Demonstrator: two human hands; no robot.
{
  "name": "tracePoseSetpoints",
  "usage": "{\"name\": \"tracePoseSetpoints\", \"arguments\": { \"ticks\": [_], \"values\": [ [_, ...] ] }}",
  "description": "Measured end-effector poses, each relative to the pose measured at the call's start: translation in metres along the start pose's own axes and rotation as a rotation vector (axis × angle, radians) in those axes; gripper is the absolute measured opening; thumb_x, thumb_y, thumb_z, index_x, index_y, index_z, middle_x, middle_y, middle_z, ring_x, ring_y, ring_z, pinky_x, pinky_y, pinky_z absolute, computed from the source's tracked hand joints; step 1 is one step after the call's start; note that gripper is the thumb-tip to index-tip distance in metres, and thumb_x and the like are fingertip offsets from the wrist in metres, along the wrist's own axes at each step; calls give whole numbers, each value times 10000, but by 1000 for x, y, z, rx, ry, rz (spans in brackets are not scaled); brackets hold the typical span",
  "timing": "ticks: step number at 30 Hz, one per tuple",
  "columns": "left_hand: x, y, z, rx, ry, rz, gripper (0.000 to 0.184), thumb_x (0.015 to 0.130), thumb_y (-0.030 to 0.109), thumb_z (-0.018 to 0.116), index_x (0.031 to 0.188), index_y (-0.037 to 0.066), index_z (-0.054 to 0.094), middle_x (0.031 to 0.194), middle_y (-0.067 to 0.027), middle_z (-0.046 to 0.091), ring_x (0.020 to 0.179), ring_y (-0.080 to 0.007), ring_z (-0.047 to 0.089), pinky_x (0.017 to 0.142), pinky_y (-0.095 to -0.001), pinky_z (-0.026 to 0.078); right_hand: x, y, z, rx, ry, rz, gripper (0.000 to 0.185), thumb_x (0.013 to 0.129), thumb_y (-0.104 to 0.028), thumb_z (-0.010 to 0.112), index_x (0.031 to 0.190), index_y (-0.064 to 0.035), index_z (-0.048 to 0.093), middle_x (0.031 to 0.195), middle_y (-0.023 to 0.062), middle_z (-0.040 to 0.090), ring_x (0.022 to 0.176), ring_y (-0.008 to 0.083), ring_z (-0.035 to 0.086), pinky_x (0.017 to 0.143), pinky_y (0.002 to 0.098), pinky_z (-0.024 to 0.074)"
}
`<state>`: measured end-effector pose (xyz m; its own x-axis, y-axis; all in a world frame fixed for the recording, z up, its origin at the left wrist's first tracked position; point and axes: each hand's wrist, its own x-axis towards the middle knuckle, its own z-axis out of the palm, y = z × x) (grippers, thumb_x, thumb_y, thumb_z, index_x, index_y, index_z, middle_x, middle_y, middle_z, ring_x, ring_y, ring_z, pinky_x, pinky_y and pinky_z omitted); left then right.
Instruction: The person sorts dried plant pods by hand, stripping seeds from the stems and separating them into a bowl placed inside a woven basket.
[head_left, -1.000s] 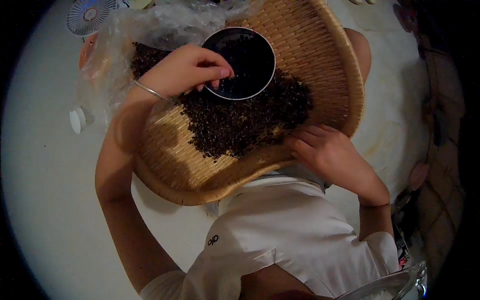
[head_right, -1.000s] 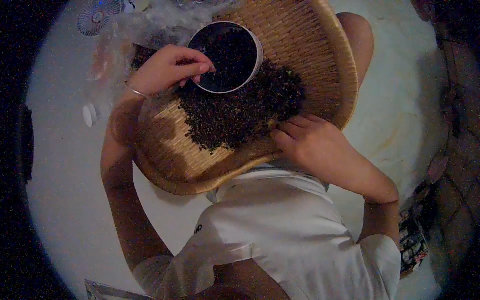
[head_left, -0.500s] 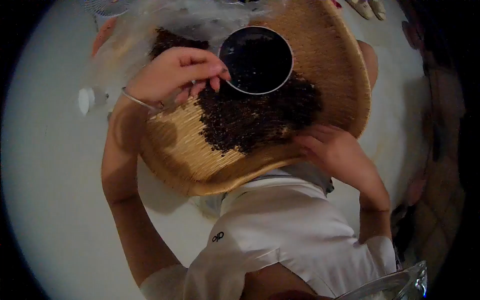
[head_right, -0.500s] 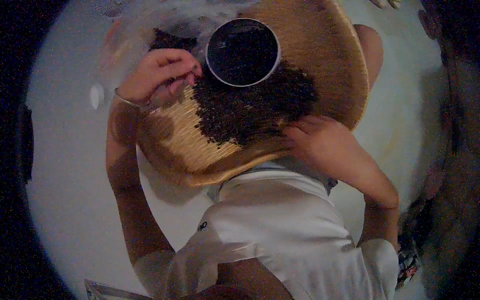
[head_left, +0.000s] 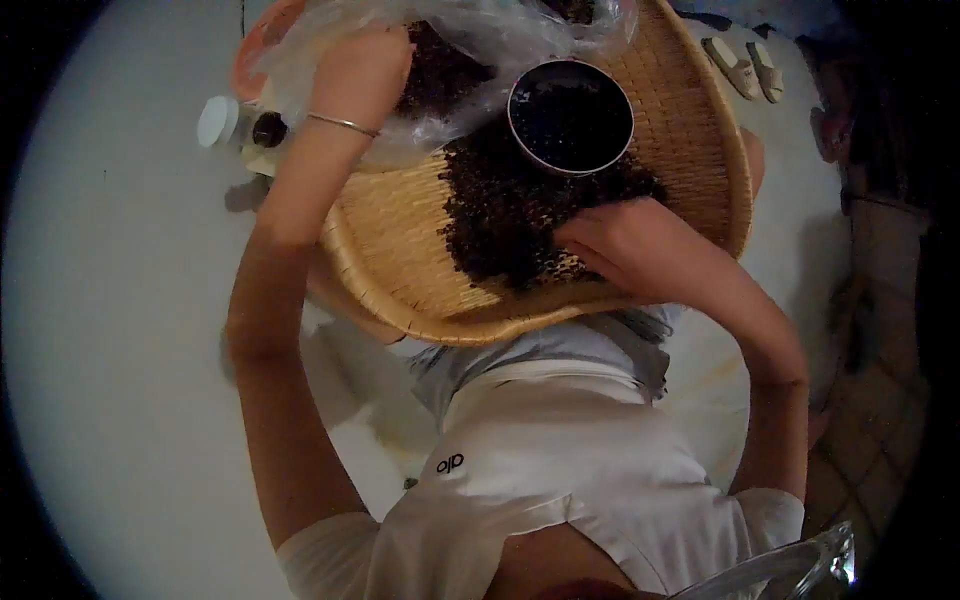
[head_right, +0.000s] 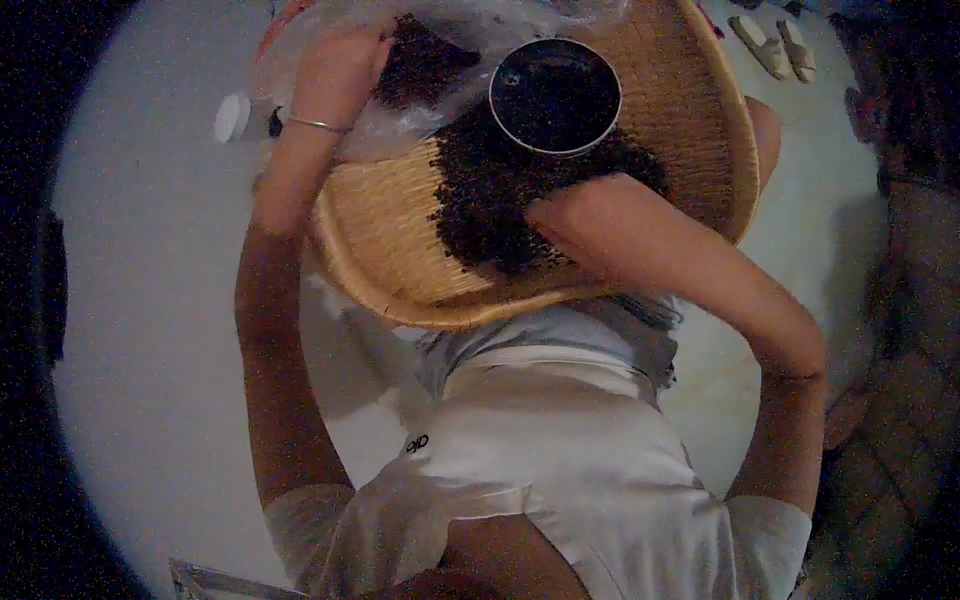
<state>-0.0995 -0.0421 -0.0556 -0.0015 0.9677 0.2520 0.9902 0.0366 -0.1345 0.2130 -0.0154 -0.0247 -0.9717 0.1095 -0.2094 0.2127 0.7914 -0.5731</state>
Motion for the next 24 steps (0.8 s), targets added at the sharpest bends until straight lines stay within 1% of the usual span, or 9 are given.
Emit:
{"name": "tracePoseSetpoints", "arguments": {
  "ticks": [2, 6, 8, 9, 11, 14, 17, 21, 24],
  "values": [
    [-1, 7, 0, 6, 147, -7, 168, 848, 201, 539, 863, 49, 608, 815, -156, 637, 707, -317, 622, 593, -423, 493, 34, 5, 6, -22, -18, -48, 157, 830, -147, 562, 925, -28, 599, 844, 143, 624, 761, 324, 612, 657, 413, 493],
    [-11, 23, -30, -82, 177, 19, 160, 844, 197, 542, 922, 72, 604, 778, -137, 640, 695, -306, 624, 579, -423, 495, 105, 6, 27, -173, 82, -96, 164, 809, -131, 563, 937, -36, 604, 834, 143, 629, 742, 315, 623, 643, 402, 503],
    [-19, 28, -38, -193, 224, -16, 167, 845, 207, 544, 955, 94, 599, 754, -119, 641, 682, -305, 624, 571, -412, 496, 129, 4, 32, -417, 73, -130, 167, 773, -103, 564, 929, -61, 608, 805, 144, 625, 726, 297, 636, 618, 391, 509],
    [-23, 28, -41, -193, 227, -23, 167, 845, 207, 544, 955, 94, 599, 754, -119, 641, 682, -305, 624, 571, -412, 496, 137, 9, 34, -422, 68, -134, 167, 773, -103, 564, 929, -61, 608, 805, 144, 625, 726, 297, 636, 618, 391, 509],
    [-30, 28, -44, -259, 127, -95, 233, 869, 264, 545, 1076, 166, 589, 832, -99, 661, 762, -297, 634, 633, -411, 506, 149, 16, 39, -466, 64, -312, 116, 764, -103, 553, 849, -73, 627, 783, 126, 651, 718, 305, 657, 608, 414, 533],
    [-39, 25, -46, -294, 86, -118, 232, 869, 280, 548, 1070, 172, 590, 819, -89, 663, 742, -284, 640, 626, -399, 507, 157, 27, 43, -516, 74, -386, 95, 751, -95, 562, 820, -65, 621, 790, 119, 651, 728, 297, 659, 608, 410, 535],
    [-42, 24, -46, -326, 97, -114, 236, 871, 294, 547, 1071, 176, 589, 808, -81, 665, 732, -282, 641, 630, -397, 507, 157, 36, 43, -613, 16, -431, 161, 742, -91, 560, 900, -70, 587, 826, 110, 586, 709, 277, 632, 598, 382, 506],
    [-39, 26, -49, -299, 56, -137, 241, 869, 289, 553, 1078, 175, 588, 812, -78, 668, 734, -280, 642, 630, -391, 505, 145, 37, 31, -559, 46, -450, 120, 752, -97, 566, 864, -57, 578, 811, 99, 578, 724, 271, 630, 607, 389, 504],
    [-35, 25, -53, -371, 13, -156, 252, 861, 290, 567, 1083, 175, 600, 828, -83, 666, 714, -270, 638, 622, -374, 506, 126, 32, 9, -336, 102, -321, 125, 774, -90, 585, 892, -49, 592, 816, 102, 594, 722, 235, 633, 626, 371, 507]
  ]
}}
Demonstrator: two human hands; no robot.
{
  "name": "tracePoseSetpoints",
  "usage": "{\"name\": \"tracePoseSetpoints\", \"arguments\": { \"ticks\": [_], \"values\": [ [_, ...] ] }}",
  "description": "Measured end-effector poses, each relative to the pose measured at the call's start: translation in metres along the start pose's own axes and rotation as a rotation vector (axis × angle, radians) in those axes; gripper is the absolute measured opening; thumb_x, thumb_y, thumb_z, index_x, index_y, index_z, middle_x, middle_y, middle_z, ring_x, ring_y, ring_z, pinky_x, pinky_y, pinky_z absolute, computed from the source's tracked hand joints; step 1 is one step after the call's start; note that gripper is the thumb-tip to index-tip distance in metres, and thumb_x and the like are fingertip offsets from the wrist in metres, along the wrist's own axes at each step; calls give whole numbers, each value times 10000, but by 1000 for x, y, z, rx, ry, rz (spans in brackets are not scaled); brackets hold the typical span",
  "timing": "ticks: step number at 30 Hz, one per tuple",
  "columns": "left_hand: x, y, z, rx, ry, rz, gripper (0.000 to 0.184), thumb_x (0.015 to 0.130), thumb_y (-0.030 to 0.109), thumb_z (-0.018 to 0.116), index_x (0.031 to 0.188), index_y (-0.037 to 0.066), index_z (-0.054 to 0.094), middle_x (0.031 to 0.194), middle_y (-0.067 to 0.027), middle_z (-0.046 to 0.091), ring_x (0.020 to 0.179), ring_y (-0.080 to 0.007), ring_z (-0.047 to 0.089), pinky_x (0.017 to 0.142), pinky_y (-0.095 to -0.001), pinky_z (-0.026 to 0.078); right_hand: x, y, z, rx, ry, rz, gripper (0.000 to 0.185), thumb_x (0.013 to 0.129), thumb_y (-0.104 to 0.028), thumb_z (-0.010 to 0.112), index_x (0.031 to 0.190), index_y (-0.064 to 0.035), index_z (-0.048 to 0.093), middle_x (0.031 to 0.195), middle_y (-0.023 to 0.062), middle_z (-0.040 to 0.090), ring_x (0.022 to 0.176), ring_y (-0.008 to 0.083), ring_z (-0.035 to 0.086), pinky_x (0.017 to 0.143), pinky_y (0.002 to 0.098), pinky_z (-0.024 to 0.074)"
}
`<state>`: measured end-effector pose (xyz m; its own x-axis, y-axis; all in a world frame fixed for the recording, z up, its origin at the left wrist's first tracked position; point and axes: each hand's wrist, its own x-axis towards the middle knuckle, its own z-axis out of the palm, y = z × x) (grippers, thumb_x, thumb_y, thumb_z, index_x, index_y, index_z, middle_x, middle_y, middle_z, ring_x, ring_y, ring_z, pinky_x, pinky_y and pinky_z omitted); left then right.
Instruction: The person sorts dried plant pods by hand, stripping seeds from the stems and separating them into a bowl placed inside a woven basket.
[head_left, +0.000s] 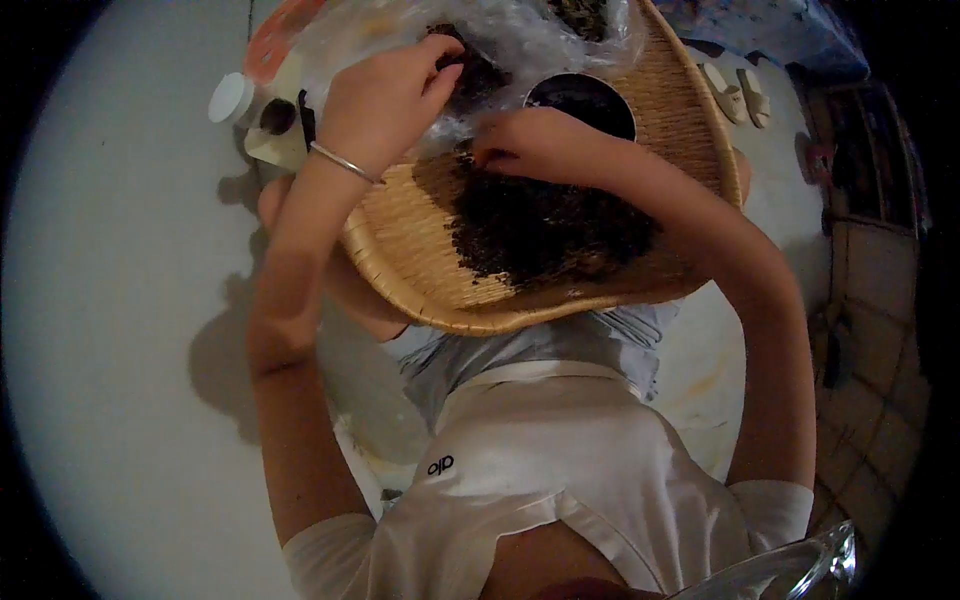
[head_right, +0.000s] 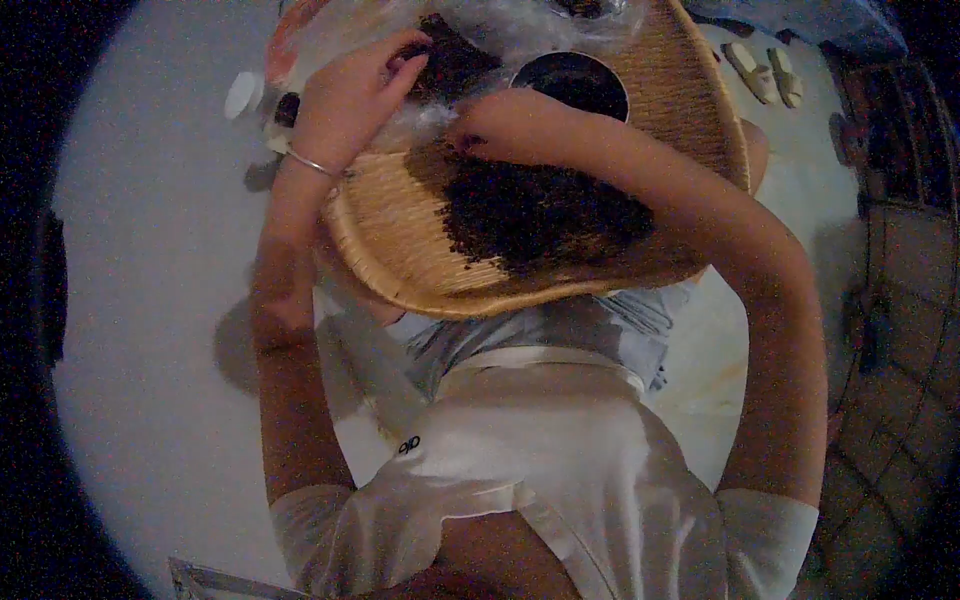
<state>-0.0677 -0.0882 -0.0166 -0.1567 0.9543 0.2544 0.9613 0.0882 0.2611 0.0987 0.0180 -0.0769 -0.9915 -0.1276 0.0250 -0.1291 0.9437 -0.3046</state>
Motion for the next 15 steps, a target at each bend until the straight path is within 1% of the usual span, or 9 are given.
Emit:
{"name": "tracePoseSetpoints", "arguments": {
  "ticks": [2, 3, 5, 6, 8, 9, 11, 12, 15],
  "values": [
    [4, 1, 0, -156, -63, 10, 271, 861, 285, 581, 1096, 153, 607, 807, -68, 657, 672, -196, 623, 614, -322, 499, -13, 5, -10, 475, 106, -23, 129, 831, -97, 582, 945, -41, 609, 832, 84, 624, 716, 172, 626, 587, 311, 503],
    [6, 4, -1, -159, -62, 20, 271, 861, 285, 581, 1096, 153, 607, 807, -68, 657, 672, -196, 623, 614, -322, 499, -22, 6, -15, 470, 110, -15, 129, 831, -97, 582, 945, -41, 609, 832, 84, 624, 716, 172, 626, 587, 311, 503],
    [10, 12, -1, -409, -256, -80, 274, 874, 276, 581, 1094, 117, 616, 774, -22, 636, 665, -103, 577, 604, -252, 474, -41, -6, -39, 1210, -155, 478, 161, 864, -112, 579, 1002, -32, 605, 851, 63, 642, 698, 110, 608, 548, 240, 483],
    [13, 16, 0, -414, -257, -67, 274, 874, 276, 581, 1094, 117, 616, 774, -22, 636, 665, -103, 577, 604, -252, 474, -50, -7, -44, 1206, -145, 488, 161, 864, -112, 579, 1002, -32, 605, 851, 63, 642, 698, 110, 608, 548, 240, 483],
    [19, 23, 2, -729, -412, -99, 270, 892, 262, 569, 1089, 82, 612, 769, 14, 622, 671, -56, 549, 578, -199, 447, -66, -3, -52, 1486, -89, 496, 173, 866, -193, 604, 929, -31, 601, 907, 54, 653, 689, 95, 605, 561, 218, 491],
    [22, 28, 2, -731, -415, -83, 270, 892, 262, 569, 1089, 82, 612, 769, 14, 622, 671, -56, 549, 578, -199, 447, -73, 0, -54, 1480, -75, 506, 173, 866, -193, 604, 929, -31, 601, 907, 54, 653, 689, 95, 605, 561, 218, 491],
    [30, 40, -1, -959, -519, -139, 256, 902, 253, 560, 1077, 71, 606, 817, 9, 630, 635, -50, 543, 533, -176, 426, -86, 8, -58, 1746, 37, 538, 137, 873, -165, 591, 919, -36, 584, 896, 81, 650, 691, 91, 608, 572, 223, 506],
    [35, 46, -4, -956, -522, -126, 256, 902, 253, 560, 1077, 71, 606, 817, 9, 630, 635, -50, 543, 533, -176, 426, -90, 11, -60, 1742, 51, 539, 137, 873, -165, 591, 919, -36, 584, 896, 81, 650, 691, 91, 608, 572, 223, 506],
    [50, 62, -7, -1040, -602, -156, 237, 907, 217, 534, 1056, 39, 579, 839, -15, 630, 565, -40, 522, 431, -164, 389, -96, 19, -69, 1807, 178, 529, 145, 870, -142, 583, 964, -35, 555, 828, 64, 626, 628, 70, 590, 511, 204, 479]
  ]
}}
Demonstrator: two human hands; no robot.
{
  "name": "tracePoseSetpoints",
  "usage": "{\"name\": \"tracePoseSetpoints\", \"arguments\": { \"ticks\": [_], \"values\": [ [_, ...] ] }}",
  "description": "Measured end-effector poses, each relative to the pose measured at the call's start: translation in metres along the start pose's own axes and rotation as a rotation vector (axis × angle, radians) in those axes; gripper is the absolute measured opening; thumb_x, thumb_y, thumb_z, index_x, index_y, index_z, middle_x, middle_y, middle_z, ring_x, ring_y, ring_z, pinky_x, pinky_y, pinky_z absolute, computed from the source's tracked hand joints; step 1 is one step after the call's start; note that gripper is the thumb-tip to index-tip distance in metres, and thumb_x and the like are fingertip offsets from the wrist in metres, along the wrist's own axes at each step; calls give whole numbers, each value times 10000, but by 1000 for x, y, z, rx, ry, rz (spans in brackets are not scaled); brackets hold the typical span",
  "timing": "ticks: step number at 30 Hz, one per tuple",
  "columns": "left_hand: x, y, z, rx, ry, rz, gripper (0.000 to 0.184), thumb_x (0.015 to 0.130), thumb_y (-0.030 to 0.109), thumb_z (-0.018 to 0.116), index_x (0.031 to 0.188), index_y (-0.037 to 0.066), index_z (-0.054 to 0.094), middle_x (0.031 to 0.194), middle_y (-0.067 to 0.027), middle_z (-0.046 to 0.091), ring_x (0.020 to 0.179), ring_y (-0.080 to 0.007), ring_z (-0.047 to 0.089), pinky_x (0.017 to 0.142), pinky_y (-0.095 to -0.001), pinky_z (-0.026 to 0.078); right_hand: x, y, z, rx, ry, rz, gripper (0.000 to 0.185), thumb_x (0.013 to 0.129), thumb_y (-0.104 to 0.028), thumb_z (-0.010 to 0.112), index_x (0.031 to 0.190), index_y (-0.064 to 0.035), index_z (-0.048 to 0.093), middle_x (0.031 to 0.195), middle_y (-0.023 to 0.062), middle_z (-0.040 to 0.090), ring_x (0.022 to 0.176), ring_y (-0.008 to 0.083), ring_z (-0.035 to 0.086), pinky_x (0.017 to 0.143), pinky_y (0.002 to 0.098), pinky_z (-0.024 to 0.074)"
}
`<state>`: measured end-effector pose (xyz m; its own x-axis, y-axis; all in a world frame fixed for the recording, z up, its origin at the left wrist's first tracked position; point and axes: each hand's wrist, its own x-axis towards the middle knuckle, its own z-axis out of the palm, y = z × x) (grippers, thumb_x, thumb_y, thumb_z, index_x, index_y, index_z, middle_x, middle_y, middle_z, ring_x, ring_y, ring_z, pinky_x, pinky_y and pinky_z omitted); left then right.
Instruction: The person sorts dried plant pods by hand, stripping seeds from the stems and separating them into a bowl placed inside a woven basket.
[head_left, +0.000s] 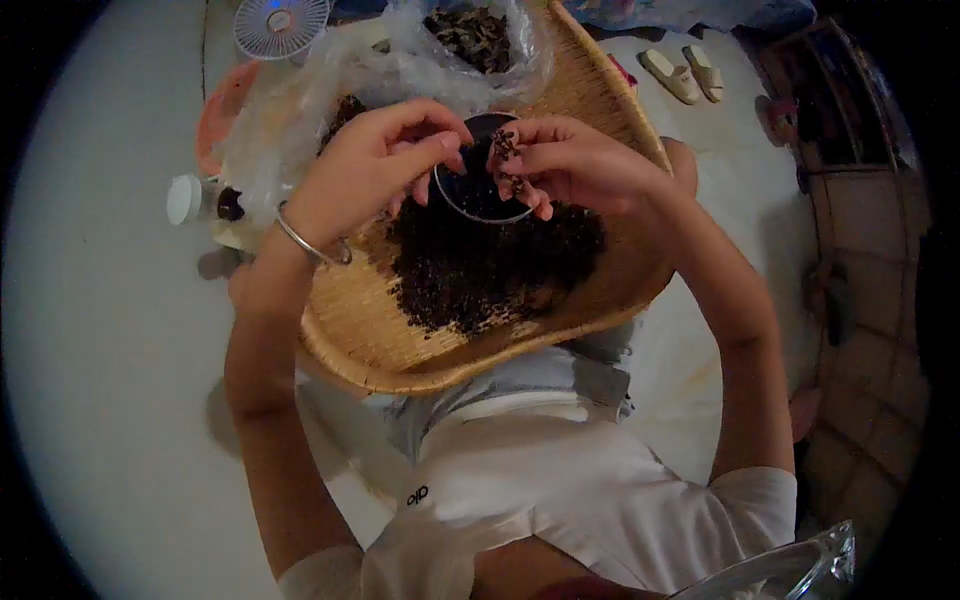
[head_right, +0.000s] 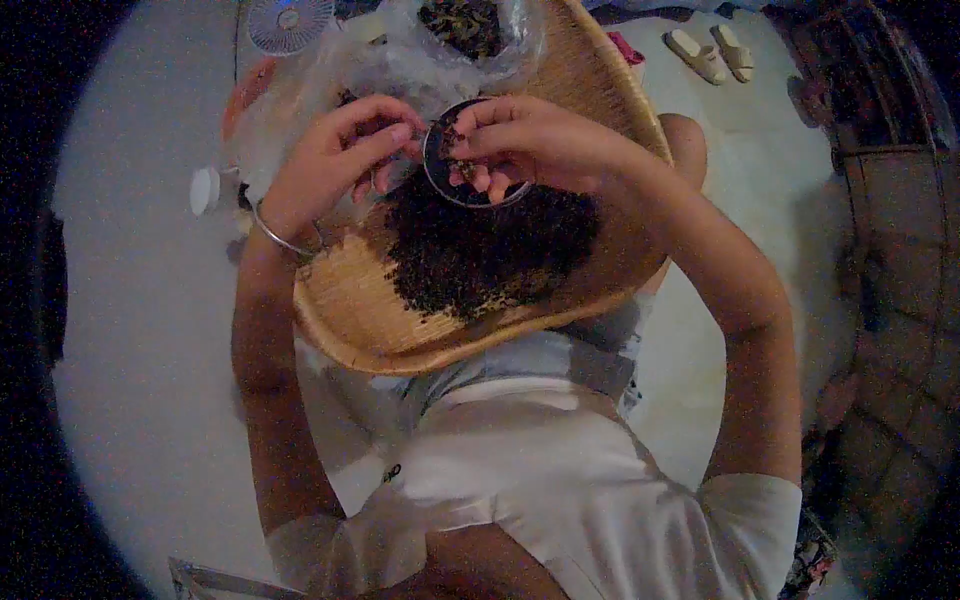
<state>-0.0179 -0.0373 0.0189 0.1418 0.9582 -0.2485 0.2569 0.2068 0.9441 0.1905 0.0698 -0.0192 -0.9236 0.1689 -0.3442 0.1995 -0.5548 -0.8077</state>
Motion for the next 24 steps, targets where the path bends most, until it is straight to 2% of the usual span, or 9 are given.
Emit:
{"name": "tracePoseSetpoints", "arguments": {
  "ticks": [3, 6, 8, 9, 11, 13, 20, 22, 24],
  "values": [
    [11, 2, 5, 2, 2, 17, 235, 905, 212, 544, 1052, 30, 568, 843, -29, 632, 573, -42, 526, 431, -168, 398, -3, -10, -7, 35, 40, -38, 126, 869, -130, 584, 946, -42, 538, 814, 60, 617, 617, 73, 592, 516, 211, 495],
    [19, 6, 12, -94, 10, -38, 229, 888, 211, 579, 1035, 36, 561, 822, -19, 600, 602, -56, 544, 431, -181, 410, 0, -10, -22, 5, 51, -103, 135, 873, -154, 591, 923, -33, 559, 824, 56, 621, 670, 115, 613, 568, 243, 527],
    [19, 6, 19, -65, 16, -40, 228, 885, 213, 585, 1032, 41, 561, 814, -14, 591, 608, -61, 549, 434, -182, 412, 1, -8, -23, -236, 154, -222, 121, 864, -122, 595, 912, -29, 534, 780, 47, 599, 612, 94, 596, 506, 214, 491],
    [21, 4, 20, -46, 27, -51, 227, 881, 216, 591, 1029, 45, 561, 806, -10, 582, 613, -67, 554, 436, -183, 413, 2, -7, -25, -225, 156, -220, 121, 864, -122, 595, 912, -29, 534, 780, 47, 599, 612, 94, 596, 506, 214, 491],
    [25, -3, 21, 2, 17, -60, 229, 875, 209, 600, 1028, 44, 559, 802, -12, 582, 618, -65, 557, 437, -185, 414, 6, -2, -30, -397, 253, -273, 124, 865, -127, 594, 900, -24, 534, 759, 37, 589, 603, 92, 587, 481, 209, 464],
    [26, -12, 20, 87, 40, 7, 238, 868, 199, 611, 1029, 35, 554, 792, -18, 580, 614, -57, 555, 435, -196, 415, 6, -1, -26, -428, 285, -263, 122, 863, -124, 594, 900, -25, 533, 750, 31, 583, 599, 87, 582, 472, 206, 451],
    [29, -15, 18, 11, 133, -89, 249, 844, 153, 638, 1043, 27, 556, 852, -28, 578, 602, -34, 518, 468, -197, 412, 6, -2, -26, -470, 331, -262, 118, 858, -119, 595, 892, -29, 527, 741, 27, 572, 587, 79, 575, 454, 195, 441],
    [31, -20, 19, 31, 162, 73, 258, 824, 98, 656, 1055, 32, 561, 888, -21, 573, 602, -25, 477, 505, -173, 399, 4, -5, -25, -401, 301, -220, 116, 858, -119, 594, 887, -30, 526, 744, 34, 574, 582, 84, 579, 450, 200, 453],
    [30, -17, 22, 18, 167, 66, 265, 817, 75, 658, 1061, 34, 562, 893, -17, 572, 604, -24, 463, 520, -166, 392, 4, -3, -25, -336, 274, -180, 115, 858, -119, 592, 882, -30, 524, 747, 40, 577, 577, 88, 583, 446, 204, 465]
  ]
}}
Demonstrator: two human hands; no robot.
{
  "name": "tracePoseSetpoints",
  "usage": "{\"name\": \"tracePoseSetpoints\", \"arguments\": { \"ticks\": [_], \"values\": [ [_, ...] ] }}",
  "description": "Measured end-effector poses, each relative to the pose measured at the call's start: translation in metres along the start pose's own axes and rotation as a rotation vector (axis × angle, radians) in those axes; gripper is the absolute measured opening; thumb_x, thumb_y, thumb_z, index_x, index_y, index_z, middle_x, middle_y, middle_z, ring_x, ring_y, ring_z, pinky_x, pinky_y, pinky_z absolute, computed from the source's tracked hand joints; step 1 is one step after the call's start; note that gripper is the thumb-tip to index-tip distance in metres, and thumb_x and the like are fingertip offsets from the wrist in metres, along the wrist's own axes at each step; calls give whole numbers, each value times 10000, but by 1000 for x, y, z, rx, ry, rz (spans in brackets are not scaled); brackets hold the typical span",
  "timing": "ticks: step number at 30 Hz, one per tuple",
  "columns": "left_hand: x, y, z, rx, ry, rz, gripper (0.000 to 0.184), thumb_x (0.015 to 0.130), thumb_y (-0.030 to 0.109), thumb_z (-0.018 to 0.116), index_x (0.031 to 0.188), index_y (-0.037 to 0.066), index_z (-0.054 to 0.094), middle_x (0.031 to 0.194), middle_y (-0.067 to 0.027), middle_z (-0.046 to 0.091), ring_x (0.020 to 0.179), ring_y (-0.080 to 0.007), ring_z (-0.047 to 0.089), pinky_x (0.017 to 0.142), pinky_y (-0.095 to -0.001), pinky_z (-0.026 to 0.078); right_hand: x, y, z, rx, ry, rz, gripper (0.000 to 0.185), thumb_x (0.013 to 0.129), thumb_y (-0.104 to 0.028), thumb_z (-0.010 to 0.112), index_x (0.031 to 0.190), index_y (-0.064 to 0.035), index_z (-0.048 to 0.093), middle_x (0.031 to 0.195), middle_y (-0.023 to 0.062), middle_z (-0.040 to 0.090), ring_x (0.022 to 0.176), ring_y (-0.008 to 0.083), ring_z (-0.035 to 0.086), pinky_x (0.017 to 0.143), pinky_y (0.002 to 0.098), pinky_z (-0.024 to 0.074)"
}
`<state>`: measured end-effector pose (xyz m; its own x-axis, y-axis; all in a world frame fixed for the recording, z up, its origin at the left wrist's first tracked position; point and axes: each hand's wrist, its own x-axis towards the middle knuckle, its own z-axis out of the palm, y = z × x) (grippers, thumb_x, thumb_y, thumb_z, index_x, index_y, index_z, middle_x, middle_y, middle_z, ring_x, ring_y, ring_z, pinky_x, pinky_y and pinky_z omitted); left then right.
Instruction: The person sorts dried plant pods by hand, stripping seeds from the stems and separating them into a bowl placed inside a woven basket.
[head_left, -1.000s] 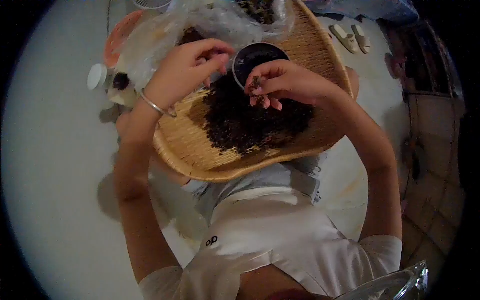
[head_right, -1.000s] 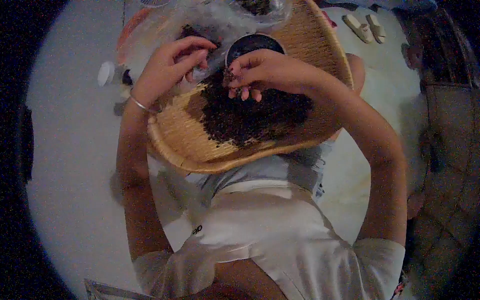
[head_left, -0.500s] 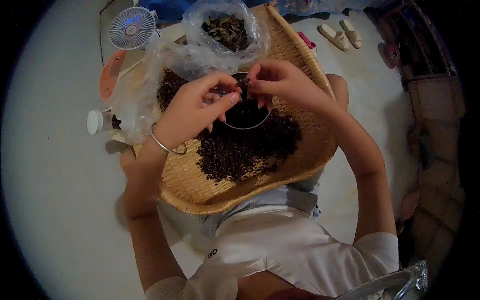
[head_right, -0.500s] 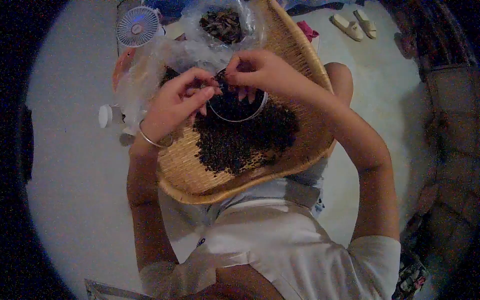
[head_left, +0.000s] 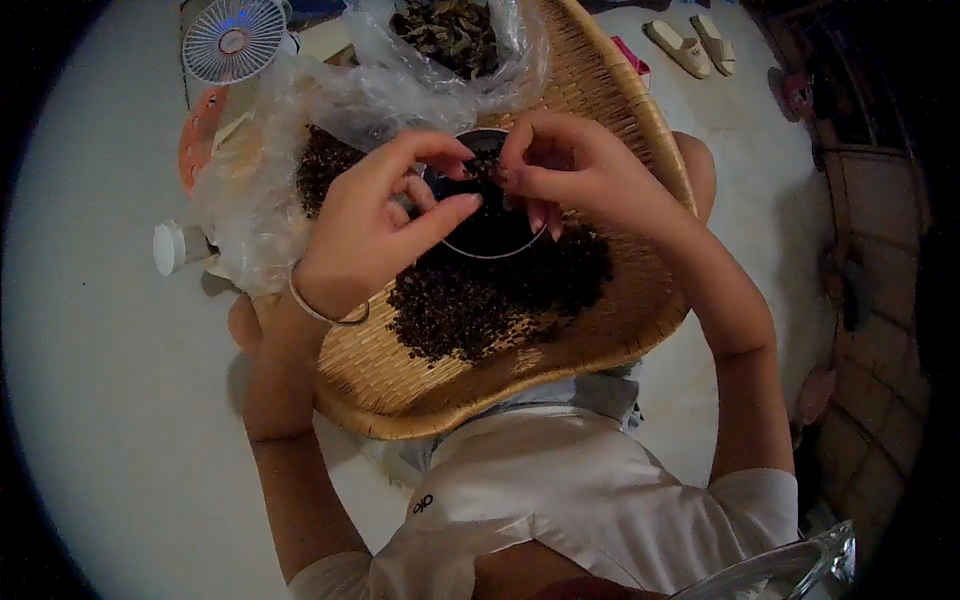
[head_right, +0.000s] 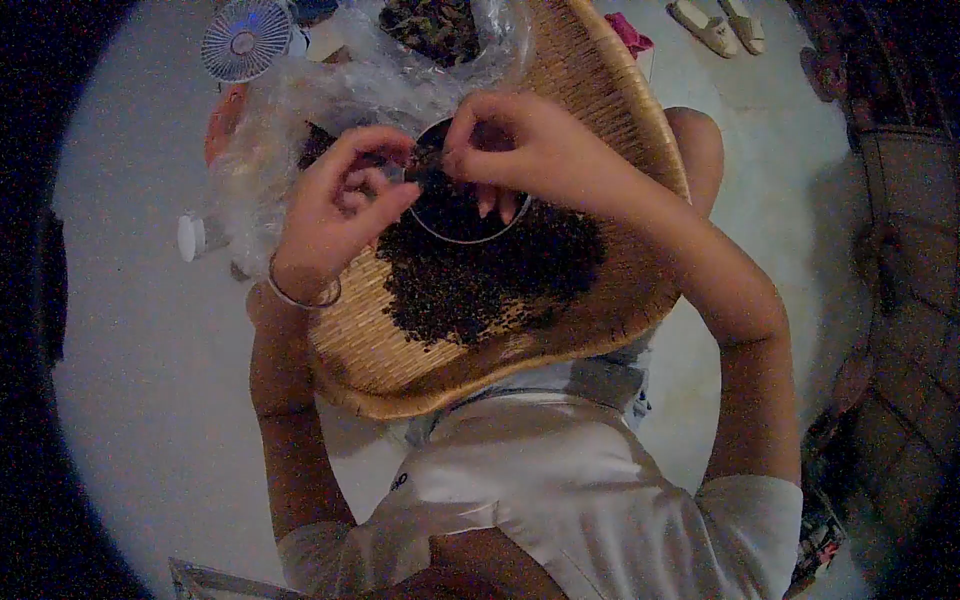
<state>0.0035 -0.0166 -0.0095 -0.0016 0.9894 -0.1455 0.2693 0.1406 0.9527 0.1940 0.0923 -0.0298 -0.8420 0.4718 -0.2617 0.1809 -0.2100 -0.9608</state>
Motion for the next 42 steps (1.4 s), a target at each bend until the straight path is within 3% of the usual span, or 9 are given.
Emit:
{"name": "tracePoseSetpoints", "arguments": {
  "ticks": [7, 25, 34, 36, 38, 42],
  "values": [
    [-1, 4, -1, -172, -87, -224, 245, 834, 81, 641, 1063, 27, 571, 874, -16, 590, 624, -43, 522, 465, -161, 401, -1, -6, 4, 262, -194, 118, 116, 871, -120, 577, 897, -28, 512, 756, 86, 614, 572, 110, 609, 452, 220, 498],
    [4, -3, -5, -368, -183, -333, 199, 833, 91, 645, 1011, 15, 596, 830, -21, 611, 583, -45, 528, 409, -158, 388, -3, -9, 6, 344, -282, 206, 138, 880, -165, 561, 879, -29, 534, 756, 70, 613, 582, 114, 611, 456, 227, 502],
    [2, -4, -2, -281, -108, -150, 130, 839, 79, 629, 933, -6, 600, 906, -25, 566, 595, -51, 528, 410, -153, 383, -2, -5, 3, 422, -296, 274, 166, 883, -194, 566, 882, -31, 540, 746, 81, 617, 571, 119, 613, 451, 227, 506],
    [2, -2, -2, -278, -104, -172, 125, 839, 74, 626, 932, -6, 599, 903, -23, 563, 595, -52, 527, 412, -153, 383, -2, -5, 3, 432, -318, 266, 222, 882, -231, 574, 910, -11, 570, 763, 75, 615, 608, 130, 615, 468, 243, 518],
    [1, -1, -3, -274, -100, -194, 120, 840, 70, 624, 930, -6, 599, 900, -21, 560, 596, -52, 527, 414, -153, 383, -2, -9, 6, 446, -269, 303, 135, 886, -164, 563, 850, -44, 513, 730, 103, 622, 524, 111, 611, 432, 221, 504],
    [2, 0, -3, -313, -115, -202, 117, 837, 66, 624, 933, 2, 603, 901, -21, 559, 615, -48, 529, 430, -151, 384, -2, -9, 7, 432, -262, 297, 143, 888, -167, 564, 852, -35, 522, 729, 105, 624, 516, 110, 609, 435, 221, 505]
  ]
}}
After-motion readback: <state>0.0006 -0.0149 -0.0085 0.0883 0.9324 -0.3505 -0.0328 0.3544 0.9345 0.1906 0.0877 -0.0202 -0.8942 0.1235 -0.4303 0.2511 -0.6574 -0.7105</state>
